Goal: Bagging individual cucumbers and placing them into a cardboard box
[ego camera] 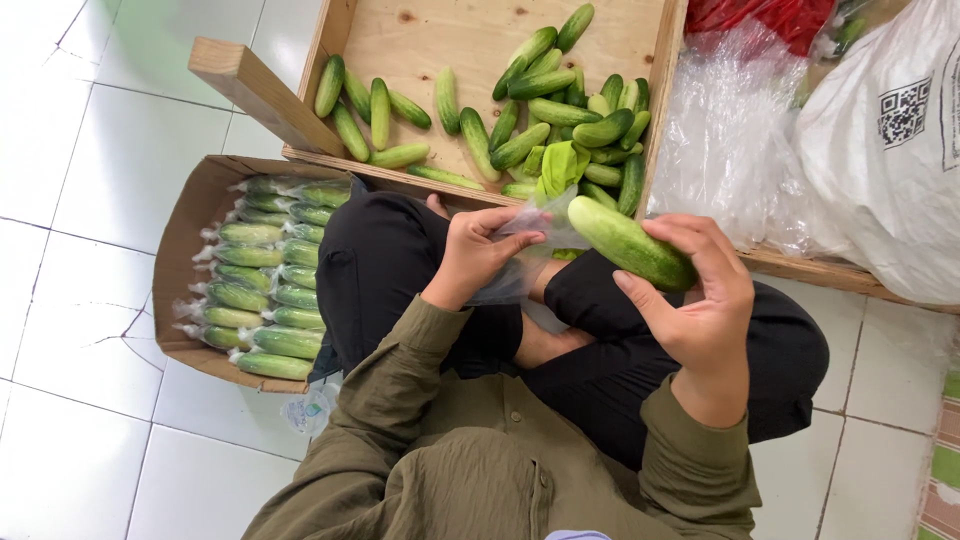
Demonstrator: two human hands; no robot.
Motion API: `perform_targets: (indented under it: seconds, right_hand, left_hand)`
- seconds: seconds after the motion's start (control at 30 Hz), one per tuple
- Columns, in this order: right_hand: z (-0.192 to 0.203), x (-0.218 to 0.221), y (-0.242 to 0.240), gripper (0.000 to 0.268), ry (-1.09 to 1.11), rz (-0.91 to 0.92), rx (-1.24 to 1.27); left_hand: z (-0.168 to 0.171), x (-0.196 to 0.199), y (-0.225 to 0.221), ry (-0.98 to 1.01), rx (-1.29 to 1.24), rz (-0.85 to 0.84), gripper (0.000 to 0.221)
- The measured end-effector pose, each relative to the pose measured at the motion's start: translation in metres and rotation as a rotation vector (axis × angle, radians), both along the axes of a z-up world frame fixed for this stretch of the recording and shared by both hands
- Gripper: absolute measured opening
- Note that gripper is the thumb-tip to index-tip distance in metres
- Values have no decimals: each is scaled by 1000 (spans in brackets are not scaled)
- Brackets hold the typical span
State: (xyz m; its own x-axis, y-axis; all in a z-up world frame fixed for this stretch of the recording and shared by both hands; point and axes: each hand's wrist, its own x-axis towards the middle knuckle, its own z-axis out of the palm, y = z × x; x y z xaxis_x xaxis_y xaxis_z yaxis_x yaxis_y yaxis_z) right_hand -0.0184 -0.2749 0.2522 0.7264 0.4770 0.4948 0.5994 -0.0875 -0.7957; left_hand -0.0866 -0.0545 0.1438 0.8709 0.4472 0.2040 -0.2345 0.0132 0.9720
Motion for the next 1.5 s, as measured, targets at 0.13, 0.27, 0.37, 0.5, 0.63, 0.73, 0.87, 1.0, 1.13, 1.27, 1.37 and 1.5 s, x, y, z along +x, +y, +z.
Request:
perform_targets:
  seconds: [0.13,0.27,0.37,0.5,0.63,0.73,0.87,1.0,1.13,1.27,1.37,1.5]
  right_hand:
    - [20,-4,-1,46,-68,39,-133]
    - [28,-8,11,42,-11,46,-208]
    - [21,-10,22,42,-16,45,-183]
    - [0,-15,35,48,35,-3,-126]
    - [-7,-19,45,46,-25,13,-137]
    - [-11,-21,50,44,-30,26,-141]
    - [-15,-20,46,61,33,137,-144]
    - [-10,-24,48,48,82,111,-179]
    - [-22,-25,51,7,95,57,-48]
    - [-17,-29,56,6,5,63,14]
    - [-8,-28,63,8,-33,121,-11]
    - [-9,-22,63,12,-2,198,-47]
  left_hand:
    - [-33,-2,11,-13,136,17,33]
    - [-36,-4,7,-3,223,-54,35]
    - [-22,-8,1,-5,226,-141,45]
    - [11,-20,2,-11,229,-360,60]
    - [-9,-22,0,29,126,-425,60]
    - [-27,-20,-2,33,92,-368,45]
    - [-31,-17,-5,19,75,-307,34]
    - [-20,-17,-1,-85,-4,-312,32]
    - [-2,-16,0,-126,-29,-309,29]
    - [0,-18,-1,-138,-32,-293,25]
    - [-17,-22,-7,-107,-19,-298,17]
    - [-34,-25,-5,-54,-32,-378,37]
